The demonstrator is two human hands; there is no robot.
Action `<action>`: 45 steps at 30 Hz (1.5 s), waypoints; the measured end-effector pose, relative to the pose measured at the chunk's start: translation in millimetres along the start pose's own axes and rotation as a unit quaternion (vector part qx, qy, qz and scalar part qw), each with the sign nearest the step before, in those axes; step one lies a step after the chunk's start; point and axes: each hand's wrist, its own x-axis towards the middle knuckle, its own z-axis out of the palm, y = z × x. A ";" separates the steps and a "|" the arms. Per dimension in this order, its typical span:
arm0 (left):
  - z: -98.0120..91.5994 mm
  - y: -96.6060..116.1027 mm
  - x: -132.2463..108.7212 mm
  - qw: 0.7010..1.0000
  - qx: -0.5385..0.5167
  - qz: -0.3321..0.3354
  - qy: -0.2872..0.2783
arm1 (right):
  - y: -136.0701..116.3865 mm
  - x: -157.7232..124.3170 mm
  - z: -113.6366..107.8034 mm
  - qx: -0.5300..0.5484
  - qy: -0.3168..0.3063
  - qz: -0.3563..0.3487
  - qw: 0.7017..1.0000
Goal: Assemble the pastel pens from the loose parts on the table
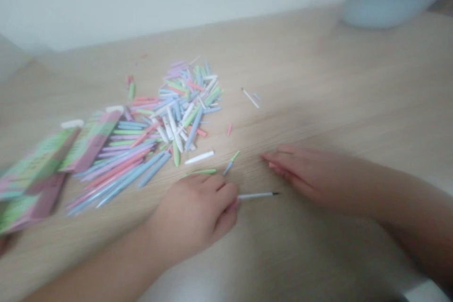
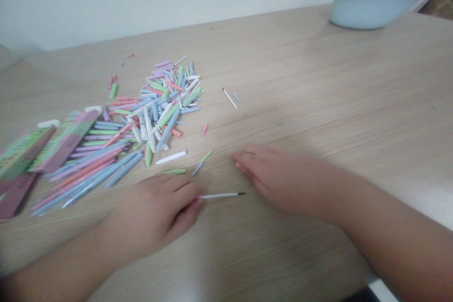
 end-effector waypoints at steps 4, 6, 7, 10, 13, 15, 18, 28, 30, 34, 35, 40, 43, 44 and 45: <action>-1.2 0.7 0.3 1.000 -0.003 -0.007 -0.006 | 0.3 5.7 -2.3 -0.029 -0.001 0.055 0.998; -1.0 1.0 0.8 1.000 -0.002 -0.007 -0.005 | -1.2 8.0 -5.3 -0.028 -0.002 0.097 0.995; -0.5 1.1 1.0 1.000 -0.001 -0.006 -0.003 | -1.4 8.8 -6.6 -0.030 0.000 0.102 0.994; 0.9 1.1 1.4 1.000 0.001 -0.004 0.002 | 1.0 9.7 -9.0 -0.053 0.029 0.059 0.996; 1.3 1.0 1.5 1.000 0.000 -0.002 0.007 | 3.9 9.5 -10.3 -0.079 0.073 0.017 0.994; 0.8 0.9 1.6 1.000 -0.002 -0.002 0.011 | 3.8 9.3 -11.1 -0.086 0.089 0.011 0.992; -0.2 1.1 2.1 1.000 -0.005 -0.001 0.012 | 1.7 9.1 -10.9 -0.103 0.088 0.030 0.990; -0.4 1.9 1.9 1.000 -0.008 -0.006 0.003 | 2.5 12.7 -8.0 -0.115 0.074 0.044 0.990; -0.3 1.4 1.8 1.000 -0.012 -0.004 0.003 | 2.1 12.9 -8.7 -0.101 0.064 0.046 0.992; -0.3 0.0 1.2 0.999 -0.036 0.003 0.023 | 2.1 11.1 -7.3 -0.027 0.064 0.057 0.996; -0.5 -0.3 0.8 0.998 -0.049 0.006 0.033 | 2.5 10.2 -7.0 -0.004 0.079 0.065 0.995; -4.1 -1.1 -2.8 0.987 -0.139 0.004 0.083 | 5.6 5.6 -7.2 0.101 0.097 0.108 0.984; -6.7 -2.1 -4.7 0.974 -0.193 -0.015 0.121 | 6.9 4.5 -0.8 0.141 0.060 0.102 0.983; -7.0 -2.4 -5.0 0.969 -0.206 -0.018 0.132 | 6.1 4.5 2.8 0.162 0.048 0.090 0.981; -7.1 -2.7 -5.2 0.966 -0.215 -0.016 0.141 | 4.1 4.8 6.7 0.188 0.035 0.078 0.978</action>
